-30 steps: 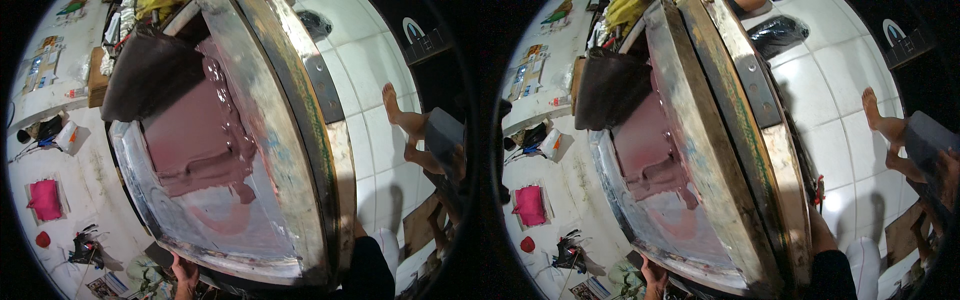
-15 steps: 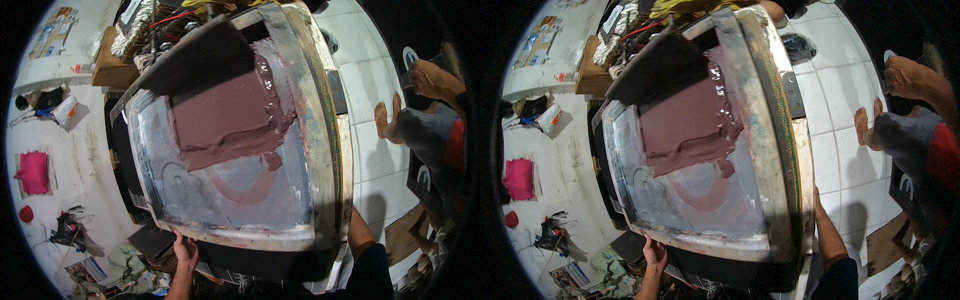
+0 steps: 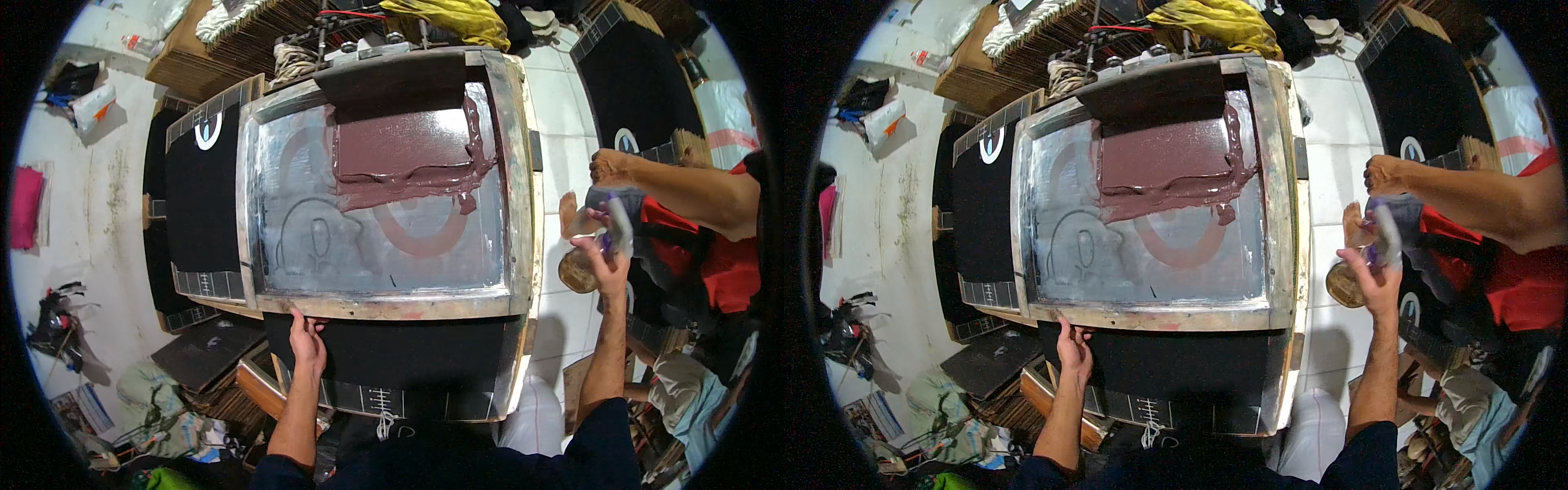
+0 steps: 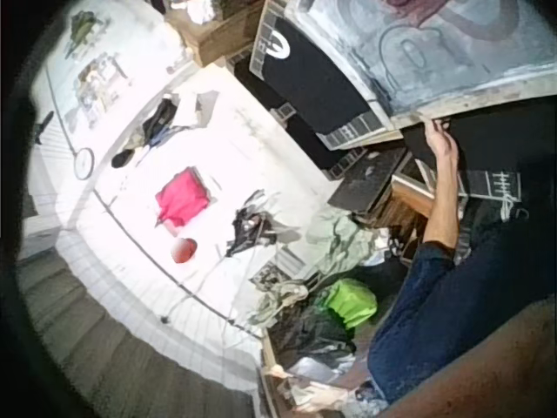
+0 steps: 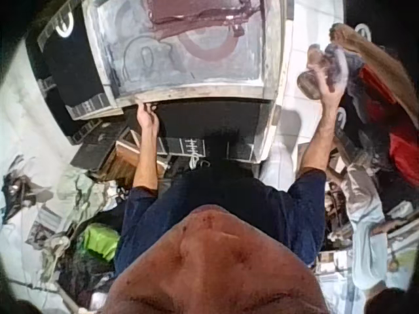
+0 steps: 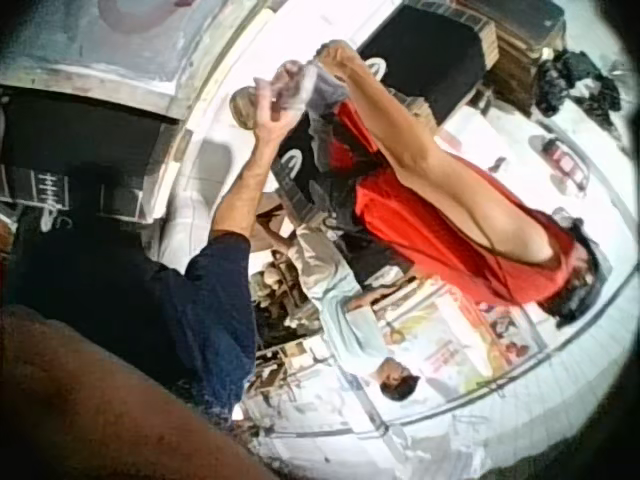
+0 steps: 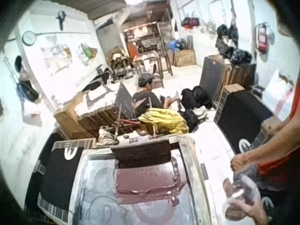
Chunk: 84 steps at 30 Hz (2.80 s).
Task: The person performs screen printing on black skateboard decks. They place a deck under a screen, apply ink with a squeegee, and lift the screen to reveal a white logo. The process is repeated for multiple decks.
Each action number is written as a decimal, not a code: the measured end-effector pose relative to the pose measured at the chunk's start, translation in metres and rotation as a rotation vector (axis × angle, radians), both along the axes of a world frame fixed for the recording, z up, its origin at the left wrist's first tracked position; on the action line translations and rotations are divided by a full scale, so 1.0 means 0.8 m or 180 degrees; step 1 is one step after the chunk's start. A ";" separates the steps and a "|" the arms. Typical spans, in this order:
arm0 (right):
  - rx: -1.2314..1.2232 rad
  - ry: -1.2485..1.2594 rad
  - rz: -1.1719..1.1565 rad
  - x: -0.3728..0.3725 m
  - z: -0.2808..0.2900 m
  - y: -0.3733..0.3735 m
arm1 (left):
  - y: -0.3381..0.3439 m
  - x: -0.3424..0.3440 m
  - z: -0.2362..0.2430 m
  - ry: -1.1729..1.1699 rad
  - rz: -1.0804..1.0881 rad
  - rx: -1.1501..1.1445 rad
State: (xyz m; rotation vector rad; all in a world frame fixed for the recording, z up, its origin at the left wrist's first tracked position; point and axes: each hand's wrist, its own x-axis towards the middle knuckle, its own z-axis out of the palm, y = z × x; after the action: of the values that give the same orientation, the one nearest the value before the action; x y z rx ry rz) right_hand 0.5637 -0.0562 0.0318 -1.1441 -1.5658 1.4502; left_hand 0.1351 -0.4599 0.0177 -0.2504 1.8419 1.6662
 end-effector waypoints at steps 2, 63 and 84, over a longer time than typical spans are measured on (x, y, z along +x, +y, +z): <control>0.0378 -0.0085 0.0376 -0.022 0.045 -0.008 | 0.002 0.003 -0.002 0.0014 -0.0012 0.0059; 0.0885 -0.0839 0.0001 -0.134 0.190 -0.064 | 0.007 0.004 -0.010 0.0182 0.0136 -0.0064; -0.1632 0.0115 -0.0241 -0.003 -0.480 -0.231 | 0.010 -0.030 0.047 0.0309 0.0048 -0.1195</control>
State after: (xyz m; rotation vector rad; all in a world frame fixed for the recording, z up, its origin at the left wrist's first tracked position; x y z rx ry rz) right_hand 0.5613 -0.2408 -0.3522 -1.4336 -1.1375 1.8682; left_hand 0.1115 -0.4517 0.0554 -0.3455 2.2253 1.3513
